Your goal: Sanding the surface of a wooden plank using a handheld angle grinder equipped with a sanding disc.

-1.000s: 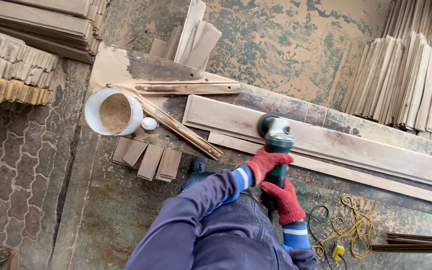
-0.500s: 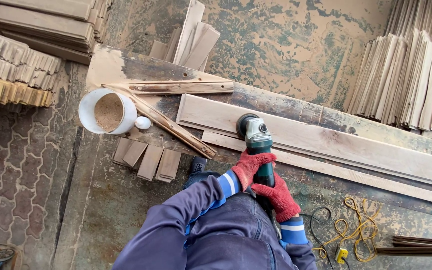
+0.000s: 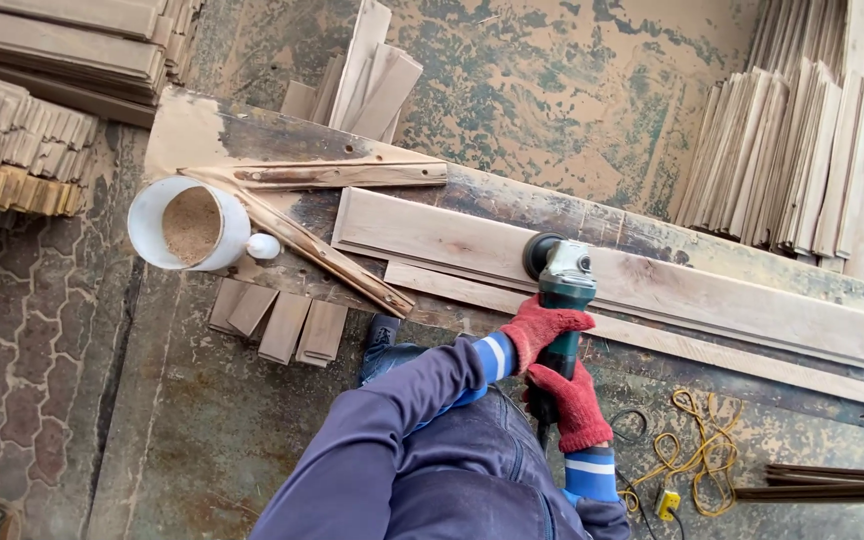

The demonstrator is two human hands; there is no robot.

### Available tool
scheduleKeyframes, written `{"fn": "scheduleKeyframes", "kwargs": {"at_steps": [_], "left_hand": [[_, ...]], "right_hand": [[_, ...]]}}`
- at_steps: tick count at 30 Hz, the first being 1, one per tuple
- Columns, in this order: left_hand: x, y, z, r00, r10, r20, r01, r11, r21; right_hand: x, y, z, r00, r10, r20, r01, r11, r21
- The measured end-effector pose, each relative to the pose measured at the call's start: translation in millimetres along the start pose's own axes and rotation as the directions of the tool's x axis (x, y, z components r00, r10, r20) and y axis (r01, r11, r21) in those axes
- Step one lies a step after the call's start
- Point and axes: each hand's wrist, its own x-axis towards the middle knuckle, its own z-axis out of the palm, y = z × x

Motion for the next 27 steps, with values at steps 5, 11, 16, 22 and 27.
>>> {"fn": "scheduleKeyframes", "kwargs": {"at_steps": [5,11,16,22,27], "left_hand": [[-45.2,34.0,-25.2,0.996,0.031,-0.084,-0.038,0.996,-0.08],[-42.3,22.6,-17.8,0.995,0.031,-0.09,-0.036,0.997,-0.063],[-52.0,39.4,20.9,0.992,-0.073,0.103,0.051,0.98,0.193],[-43.4,37.2,26.7,0.986,-0.111,0.125,0.059,0.931,0.36],[-49.3,57.9,-9.5,0.994,-0.052,0.092,0.036,0.984,0.174]], "right_hand": [[12.2,5.5,13.7,0.996,0.001,0.092,0.009,0.994,-0.106],[1.3,5.5,7.5,0.998,0.024,0.061,-0.019,0.996,-0.086],[13.1,25.8,-35.0,0.978,0.104,0.181,-0.126,0.985,0.117],[15.4,31.3,-36.7,0.989,0.1,0.107,-0.119,0.973,0.197],[13.0,15.2,-2.8,0.975,0.125,0.185,-0.145,0.984,0.1]]}}
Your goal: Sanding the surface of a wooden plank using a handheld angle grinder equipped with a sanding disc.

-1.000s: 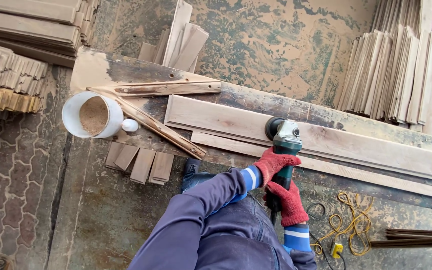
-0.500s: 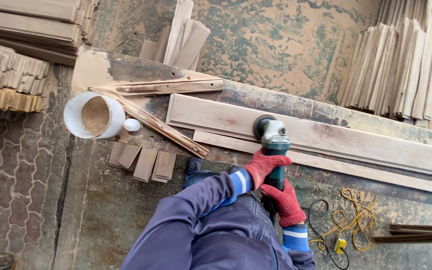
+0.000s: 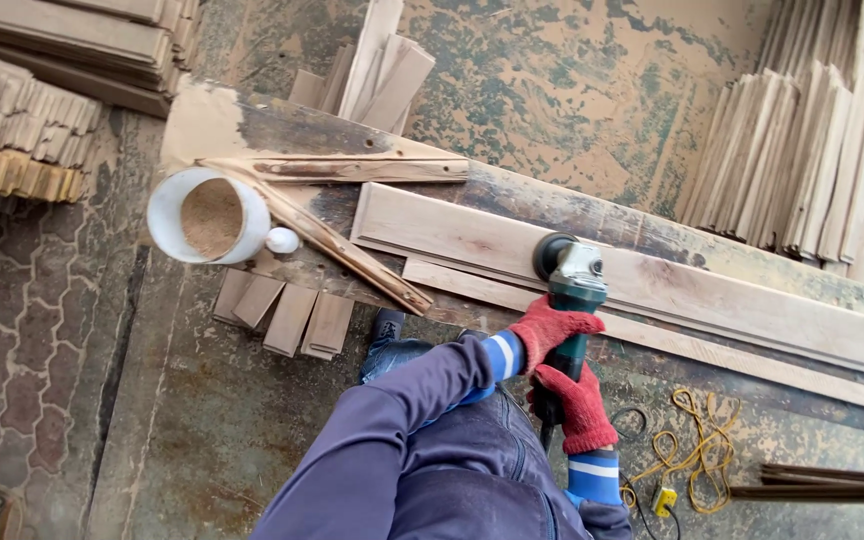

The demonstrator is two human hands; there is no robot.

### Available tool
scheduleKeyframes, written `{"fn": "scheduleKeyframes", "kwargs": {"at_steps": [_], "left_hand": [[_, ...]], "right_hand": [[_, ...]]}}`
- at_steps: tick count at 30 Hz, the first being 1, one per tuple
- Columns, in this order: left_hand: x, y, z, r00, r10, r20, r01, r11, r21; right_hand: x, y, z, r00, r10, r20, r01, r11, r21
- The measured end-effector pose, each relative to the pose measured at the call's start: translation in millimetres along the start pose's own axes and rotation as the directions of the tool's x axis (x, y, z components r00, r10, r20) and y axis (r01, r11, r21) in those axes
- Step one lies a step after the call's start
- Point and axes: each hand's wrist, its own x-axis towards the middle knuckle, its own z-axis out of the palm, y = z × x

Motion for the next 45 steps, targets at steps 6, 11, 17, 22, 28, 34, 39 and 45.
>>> {"fn": "scheduleKeyframes", "kwargs": {"at_steps": [6,11,17,22,28,34,39,45], "left_hand": [[-20.9,11.5,-74.6,0.967,0.072,-0.246,-0.143,0.948,-0.286],[-13.9,3.0,-132.3,0.923,0.055,-0.38,-0.203,0.91,-0.361],[-23.5,21.2,-103.2,0.935,0.056,-0.35,-0.187,0.917,-0.353],[4.3,-7.6,-46.8,0.978,0.048,-0.205,-0.106,0.954,-0.282],[49.0,-48.1,11.8,0.999,0.025,-0.044,-0.024,0.999,0.036],[3.1,-2.8,-2.3,0.999,-0.038,-0.013,0.038,0.998,0.052],[-20.9,13.2,-51.7,0.993,0.078,-0.086,-0.09,0.985,-0.145],[-19.7,23.8,-128.4,0.936,0.07,-0.345,-0.197,0.916,-0.35]], "right_hand": [[-11.6,-30.1,97.4,0.992,-0.126,0.03,0.129,0.947,-0.295],[-4.7,-37.9,133.0,0.978,-0.091,0.189,0.175,0.853,-0.493],[-2.4,-37.7,116.9,0.984,-0.077,0.16,0.141,0.888,-0.438],[-5.8,-12.0,60.6,0.994,-0.107,-0.005,0.103,0.965,-0.241],[-16.1,4.5,14.3,0.962,-0.146,-0.233,0.139,0.989,-0.045],[-0.6,-2.5,1.5,0.999,0.007,-0.035,-0.008,1.0,-0.017],[6.0,-13.0,42.7,0.996,-0.038,0.086,0.058,0.968,-0.245],[-13.0,-44.3,142.3,0.986,-0.094,0.135,0.139,0.915,-0.378]]}}
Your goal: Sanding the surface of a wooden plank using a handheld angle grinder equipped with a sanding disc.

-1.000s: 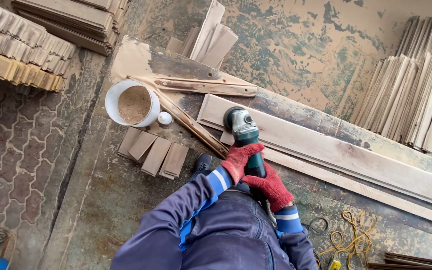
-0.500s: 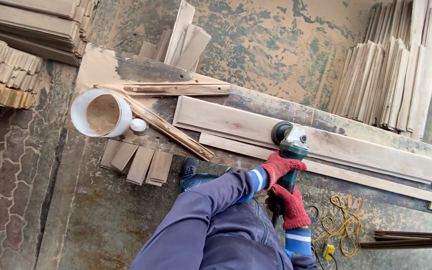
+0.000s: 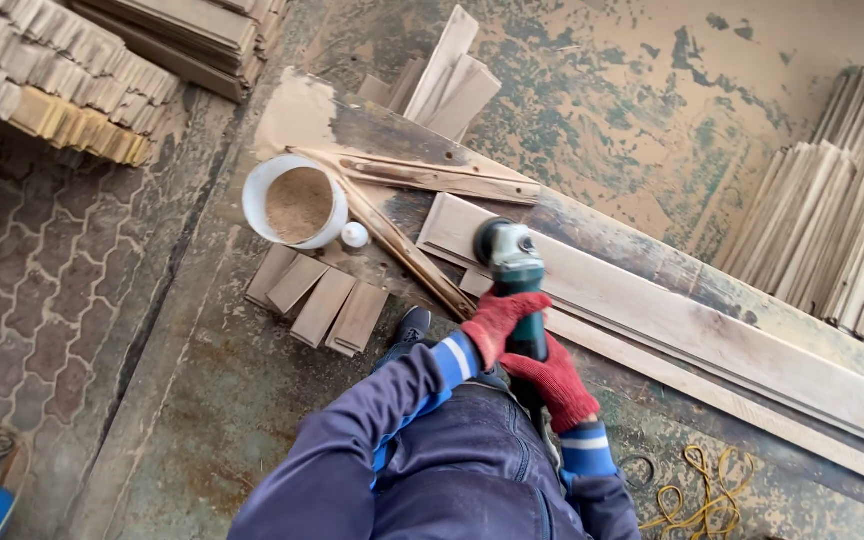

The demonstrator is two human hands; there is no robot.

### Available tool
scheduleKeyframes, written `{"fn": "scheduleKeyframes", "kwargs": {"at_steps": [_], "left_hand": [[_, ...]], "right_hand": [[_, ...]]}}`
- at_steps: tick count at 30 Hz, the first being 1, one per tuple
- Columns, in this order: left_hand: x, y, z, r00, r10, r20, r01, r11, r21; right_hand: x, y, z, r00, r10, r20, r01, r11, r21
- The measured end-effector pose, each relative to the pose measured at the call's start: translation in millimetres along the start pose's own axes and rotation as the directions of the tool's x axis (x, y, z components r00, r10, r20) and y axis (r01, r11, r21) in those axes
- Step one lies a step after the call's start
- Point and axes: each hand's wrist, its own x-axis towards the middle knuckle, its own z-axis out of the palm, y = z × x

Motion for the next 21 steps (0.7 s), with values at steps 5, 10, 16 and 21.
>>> {"fn": "scheduleKeyframes", "kwargs": {"at_steps": [5,10,16,21], "left_hand": [[15.2,30.5,-36.9,0.994,0.022,-0.109,-0.027,0.999,-0.044],[18.6,28.0,-27.4,0.994,-0.003,-0.111,-0.006,0.996,-0.087],[5.8,-9.1,36.4,1.0,-0.006,-0.022,0.006,1.0,0.012],[12.1,-75.8,100.1,0.986,-0.05,0.16,0.023,0.986,0.166]], "right_hand": [[10.2,-35.3,40.3,0.991,-0.026,0.131,0.052,0.978,-0.2],[7.6,-39.0,33.4,0.991,-0.003,0.131,0.041,0.957,-0.287],[13.3,-3.2,-27.8,0.999,0.035,0.013,-0.035,0.999,-0.013],[2.1,39.6,-94.3,0.985,0.036,-0.167,-0.008,0.986,0.166]]}}
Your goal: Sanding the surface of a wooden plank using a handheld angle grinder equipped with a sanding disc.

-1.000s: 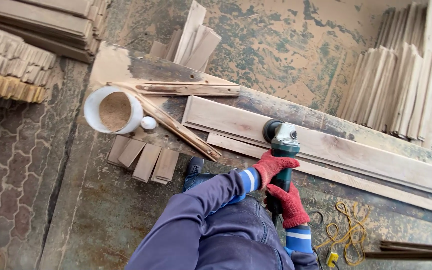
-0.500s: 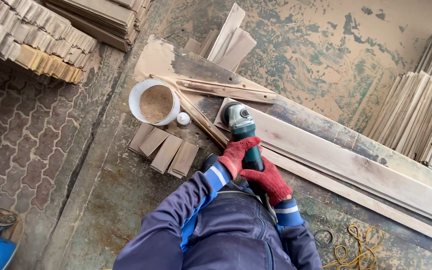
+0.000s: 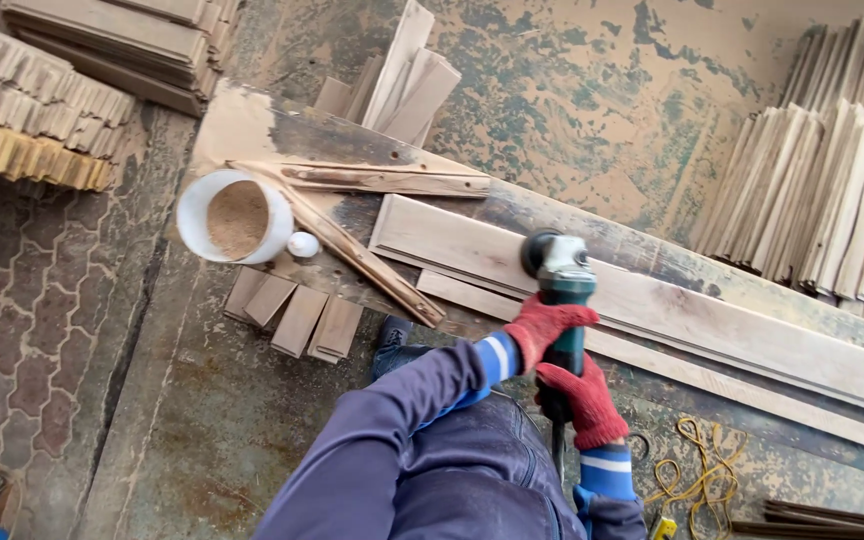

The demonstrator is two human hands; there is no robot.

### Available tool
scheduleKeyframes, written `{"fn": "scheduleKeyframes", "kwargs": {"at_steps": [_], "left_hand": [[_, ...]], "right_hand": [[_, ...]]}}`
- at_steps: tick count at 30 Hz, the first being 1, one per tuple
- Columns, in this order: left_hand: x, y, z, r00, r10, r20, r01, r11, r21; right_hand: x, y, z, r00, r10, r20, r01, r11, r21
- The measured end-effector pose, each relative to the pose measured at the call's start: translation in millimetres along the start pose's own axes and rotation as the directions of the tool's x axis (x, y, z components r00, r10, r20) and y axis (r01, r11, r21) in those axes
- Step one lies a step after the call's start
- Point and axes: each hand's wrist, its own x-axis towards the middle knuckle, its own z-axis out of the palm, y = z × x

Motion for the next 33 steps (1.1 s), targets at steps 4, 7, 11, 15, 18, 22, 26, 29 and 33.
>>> {"fn": "scheduleKeyframes", "kwargs": {"at_steps": [4,7,11,15,18,22,26,29,33], "left_hand": [[-7.3,-17.9,55.2,0.997,-0.029,0.077,0.023,0.996,0.084],[-19.2,-8.0,68.3,0.978,-0.14,0.158,0.101,0.968,0.229],[-18.6,-3.0,59.0,0.98,-0.121,0.158,0.093,0.981,0.173],[-20.6,15.5,28.5,0.991,-0.055,0.121,0.051,0.998,0.038],[-5.0,9.2,-4.7,0.998,0.041,-0.051,-0.044,0.997,-0.06],[-19.0,44.8,-50.8,0.99,0.053,-0.133,-0.07,0.989,-0.127],[-9.8,46.9,-93.3,0.97,0.033,-0.242,-0.067,0.989,-0.133],[-21.3,56.5,-93.9,0.965,0.019,-0.262,-0.058,0.988,-0.144],[-34.8,52.8,-63.2,0.988,-0.02,-0.154,0.006,0.996,-0.089]], "right_hand": [[9.0,30.4,-57.3,0.993,-0.007,-0.118,0.01,1.0,0.026],[19.7,42.2,-89.8,0.994,0.097,0.057,-0.106,0.974,0.198],[16.7,28.0,-75.9,0.992,0.103,0.073,-0.113,0.982,0.152],[15.9,2.7,-42.4,0.987,0.11,0.115,-0.109,0.994,-0.012],[21.6,5.8,-1.3,0.998,-0.023,0.063,0.024,1.0,-0.011],[8.9,-22.4,50.4,0.989,-0.054,0.136,0.07,0.99,-0.123],[6.9,-35.2,85.3,0.969,-0.034,0.246,0.12,0.932,-0.342],[-0.3,-39.1,89.5,0.969,-0.031,0.245,0.113,0.938,-0.326],[-12.8,-24.4,67.3,0.992,-0.013,0.127,0.036,0.983,-0.179]]}}
